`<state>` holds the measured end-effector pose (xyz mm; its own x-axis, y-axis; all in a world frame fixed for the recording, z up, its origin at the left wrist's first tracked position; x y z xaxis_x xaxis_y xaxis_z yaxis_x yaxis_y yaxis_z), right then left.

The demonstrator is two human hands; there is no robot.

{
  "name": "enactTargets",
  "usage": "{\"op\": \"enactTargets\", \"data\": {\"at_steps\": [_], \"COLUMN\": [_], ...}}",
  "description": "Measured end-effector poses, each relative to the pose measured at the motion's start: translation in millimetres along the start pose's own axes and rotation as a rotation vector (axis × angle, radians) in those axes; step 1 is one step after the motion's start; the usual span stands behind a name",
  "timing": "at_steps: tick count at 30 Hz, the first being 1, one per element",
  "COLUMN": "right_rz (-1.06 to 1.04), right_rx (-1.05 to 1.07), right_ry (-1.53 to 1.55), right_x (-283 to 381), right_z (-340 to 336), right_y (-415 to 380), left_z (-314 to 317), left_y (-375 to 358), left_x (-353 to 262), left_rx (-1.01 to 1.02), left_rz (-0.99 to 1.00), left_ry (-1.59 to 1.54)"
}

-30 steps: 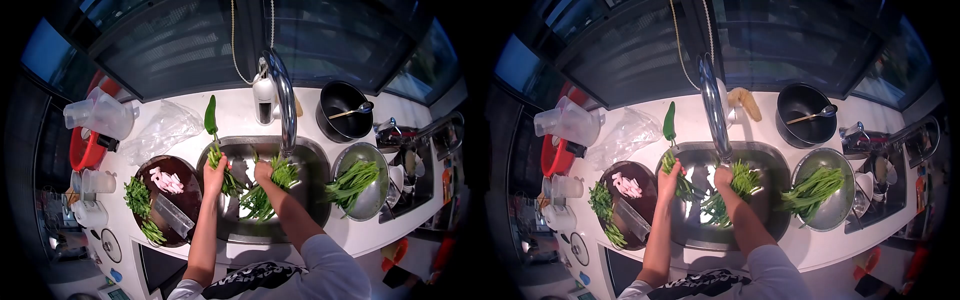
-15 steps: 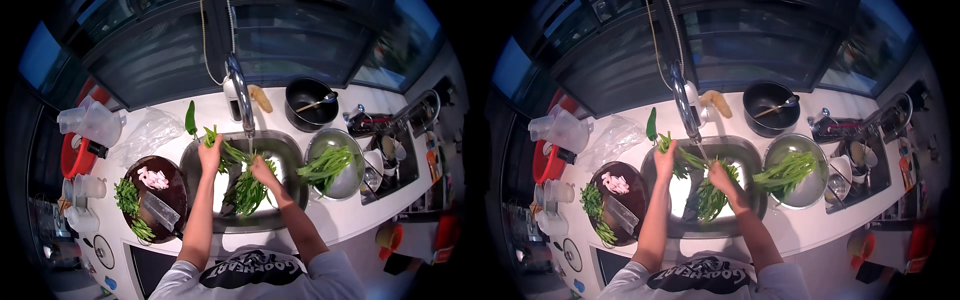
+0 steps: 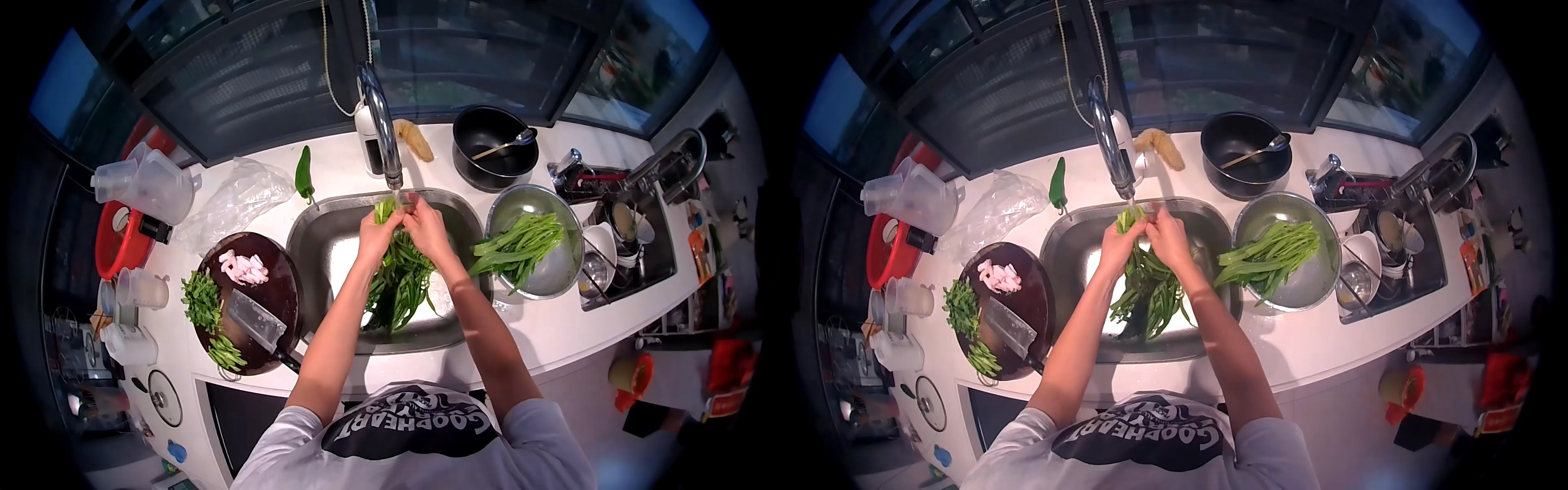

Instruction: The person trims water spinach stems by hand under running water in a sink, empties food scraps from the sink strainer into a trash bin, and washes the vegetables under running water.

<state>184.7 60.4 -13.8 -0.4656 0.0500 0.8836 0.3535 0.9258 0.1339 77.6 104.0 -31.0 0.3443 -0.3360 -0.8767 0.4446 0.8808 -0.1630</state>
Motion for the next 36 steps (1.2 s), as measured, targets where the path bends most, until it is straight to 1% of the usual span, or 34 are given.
{"op": "enactTargets", "data": {"at_steps": [5, 7, 8, 9, 11, 12, 13, 14, 15, 17, 19, 20, 21, 23, 24, 26, 27, 28, 30, 33, 34, 35, 36], "right_rz": [0.100, 0.113, 0.134, 0.223, 0.392, 0.590, 0.781, 0.970, 1.024, 1.228, 1.183, 1.198, 1.197, 1.174, 1.102, 0.876, 0.764, 0.714, 0.593, 0.479, 0.414, 0.348, 0.358], "right_rx": [0.143, 0.172, 0.115, 0.047, -0.087, -0.078, -0.070, -0.059, 0.083, 0.052, 0.074, 0.082, 0.052, 0.052, -0.008, -0.036, -0.047, -0.061, -0.093, 0.009, 0.043, 0.075, 0.110], "right_ry": [0.086, 0.143, 0.133, -0.087, -0.532, -0.402, -0.269, -0.132, -0.048, -0.520, -0.428, -0.454, -0.539, -0.750, -0.793, -0.689, -0.645, -0.599, -0.388, -0.001, 0.131, 0.262, 0.332], "right_x": [-38, -68, -101, -136, -189, -223, -253, -275, -283, -258, -223, -202, -192, -193, -191, -206, -203, -205, -206, -211, -207, -203, -181], "right_z": [22, 32, 35, 30, 16, 24, 35, 45, 60, 65, 95, 102, 108, 118, 116, 126, 126, 125, 120, 118, 117, 115, 103], "right_y": [-14, -28, -34, -41, -58, -72, -87, -104, -110, -114, -101, -94, -87, -81, -75, -65, -61, -60, -59, -59, -60, -61, -64], "left_z": [-20, -42, -47, -55, -73, -80, -91, -95, -98, -113, -124, -127, -129, -135, -136, -141, -144, -150, -153, -136, -127, -118, -105], "left_y": [10, 20, 16, 16, 16, 12, 18, 16, 14, 11, 6, 2, -1, -6, -9, -16, -17, -17, -17, -14, -13, -13, -14], "left_x": [2, -9, -15, -20, -26, -28, -20, -17, -17, -1, 20, 27, 33, 44, 47, 49, 50, 52, 60, 80, 94, 105, 110], "left_rx": [-0.066, -0.122, -0.156, -0.153, -0.210, -0.281, -0.225, -0.210, -0.193, -0.254, -0.299, -0.310, -0.320, -0.327, -0.327, -0.359, -0.355, -0.352, -0.355, -0.287, -0.232, -0.249, -0.245], "left_rz": [0.029, 0.082, 0.011, -0.003, -0.028, -0.083, -0.099, -0.094, -0.084, -0.083, -0.130, -0.133, -0.136, -0.142, -0.150, -0.183, -0.183, -0.186, -0.203, -0.245, -0.323, -0.340, -0.366], "left_ry": [-0.003, -0.018, -0.031, -0.068, -0.113, -0.062, -0.026, 0.068, 0.165, 0.221, 0.164, 0.161, 0.158, 0.150, 0.128, 0.082, 0.109, 0.133, 0.138, 0.207, 0.175, 0.127, 0.103]}}
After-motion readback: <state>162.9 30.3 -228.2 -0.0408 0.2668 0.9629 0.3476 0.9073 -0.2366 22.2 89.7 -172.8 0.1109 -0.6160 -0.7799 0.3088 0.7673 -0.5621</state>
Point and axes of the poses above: each hand's wrist, its own y-axis towards the middle knuckle, its own z-axis out of the palm, x = y × z, the point moved 9 cm from there along y, towards the middle knuckle, and after that the axes turned 14 degrees about -y, right-handed, at the moved point
